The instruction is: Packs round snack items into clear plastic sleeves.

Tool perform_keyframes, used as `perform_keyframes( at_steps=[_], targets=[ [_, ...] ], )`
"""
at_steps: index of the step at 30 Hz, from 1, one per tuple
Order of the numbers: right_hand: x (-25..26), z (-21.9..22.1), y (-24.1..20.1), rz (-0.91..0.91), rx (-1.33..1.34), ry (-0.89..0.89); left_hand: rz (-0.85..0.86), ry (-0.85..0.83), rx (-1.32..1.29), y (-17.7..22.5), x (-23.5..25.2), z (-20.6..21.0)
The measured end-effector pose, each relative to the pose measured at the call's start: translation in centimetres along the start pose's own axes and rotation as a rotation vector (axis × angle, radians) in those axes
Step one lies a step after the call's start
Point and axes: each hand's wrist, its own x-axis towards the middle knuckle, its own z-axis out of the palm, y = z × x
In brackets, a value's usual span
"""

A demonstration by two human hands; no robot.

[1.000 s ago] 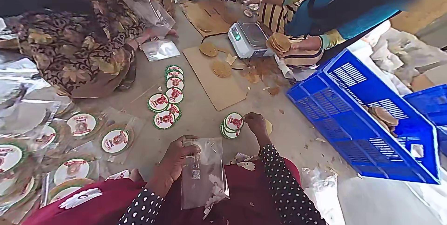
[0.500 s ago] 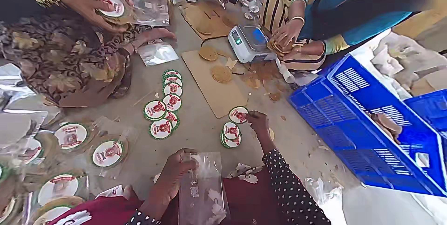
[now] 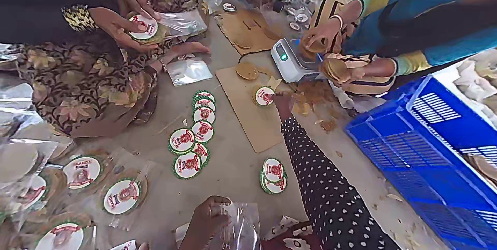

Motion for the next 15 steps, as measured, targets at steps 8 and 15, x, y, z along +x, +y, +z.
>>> perform_keyframes(
  at_steps=[8,15],
  targets=[
    [0.8,1.2,-1.9,0.111,-0.288,0.033,-0.052,0.020,0.057,-0.1,0.2,0.3],
    [-2.3,-1.2,-5.5,0.235,-0.297,-0.154,-0.011,0.031,0.057,-0.2,0.0,0.3]
  ],
)
